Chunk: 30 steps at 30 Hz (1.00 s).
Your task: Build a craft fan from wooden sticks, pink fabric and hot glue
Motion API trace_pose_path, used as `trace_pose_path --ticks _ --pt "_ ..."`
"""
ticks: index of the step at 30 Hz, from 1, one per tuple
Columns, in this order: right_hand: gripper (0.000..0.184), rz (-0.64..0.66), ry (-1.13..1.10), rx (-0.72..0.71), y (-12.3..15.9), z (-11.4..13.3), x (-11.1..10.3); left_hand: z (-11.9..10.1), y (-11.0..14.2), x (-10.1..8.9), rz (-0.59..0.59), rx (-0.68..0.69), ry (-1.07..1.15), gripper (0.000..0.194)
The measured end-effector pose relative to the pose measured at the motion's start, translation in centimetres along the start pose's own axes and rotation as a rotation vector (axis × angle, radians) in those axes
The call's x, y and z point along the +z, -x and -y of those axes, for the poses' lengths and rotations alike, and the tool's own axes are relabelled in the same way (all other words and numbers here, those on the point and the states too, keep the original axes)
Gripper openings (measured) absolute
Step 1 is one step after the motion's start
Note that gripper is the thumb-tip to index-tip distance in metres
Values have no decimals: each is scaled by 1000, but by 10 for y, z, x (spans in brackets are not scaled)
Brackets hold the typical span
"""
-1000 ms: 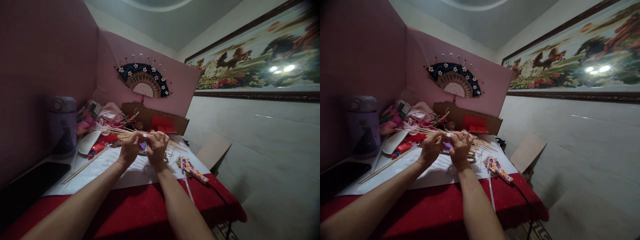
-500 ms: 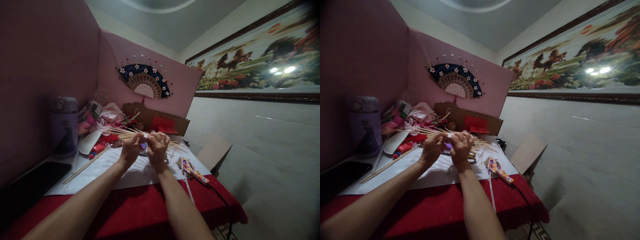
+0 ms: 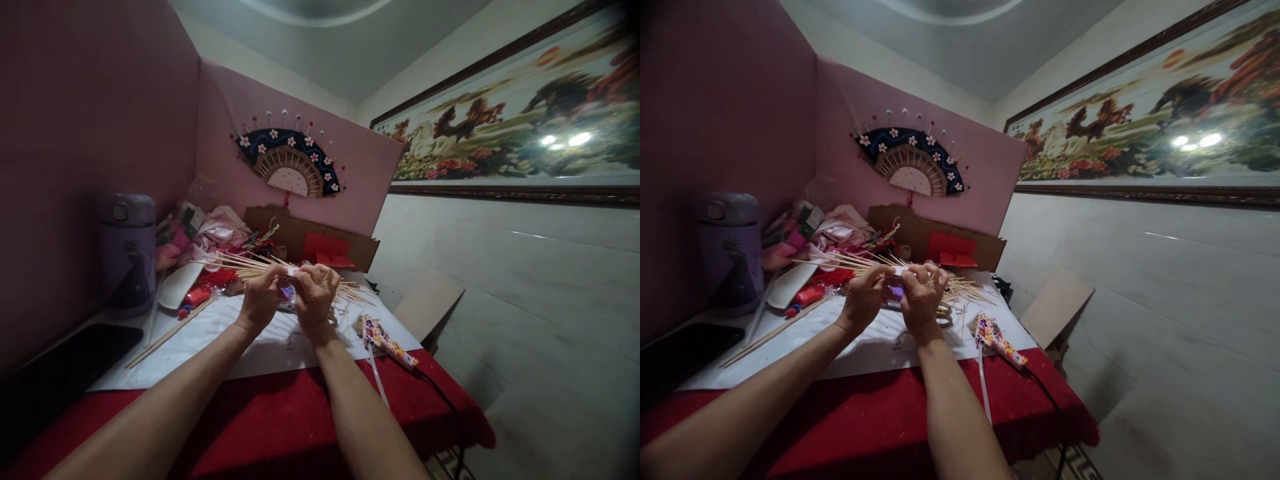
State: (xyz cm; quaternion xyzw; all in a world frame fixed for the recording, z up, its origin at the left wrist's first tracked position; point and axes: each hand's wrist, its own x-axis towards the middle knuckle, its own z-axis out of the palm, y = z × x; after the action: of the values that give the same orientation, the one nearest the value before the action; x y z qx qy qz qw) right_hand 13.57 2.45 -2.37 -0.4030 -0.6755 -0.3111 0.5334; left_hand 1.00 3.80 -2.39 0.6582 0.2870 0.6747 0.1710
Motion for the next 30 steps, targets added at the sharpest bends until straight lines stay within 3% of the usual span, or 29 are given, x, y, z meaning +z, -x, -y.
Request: trace_pose_path --ticks 30 --pt "7 -20 -27 -1 0 1 1 3 -1 1 13 -1 58 14"
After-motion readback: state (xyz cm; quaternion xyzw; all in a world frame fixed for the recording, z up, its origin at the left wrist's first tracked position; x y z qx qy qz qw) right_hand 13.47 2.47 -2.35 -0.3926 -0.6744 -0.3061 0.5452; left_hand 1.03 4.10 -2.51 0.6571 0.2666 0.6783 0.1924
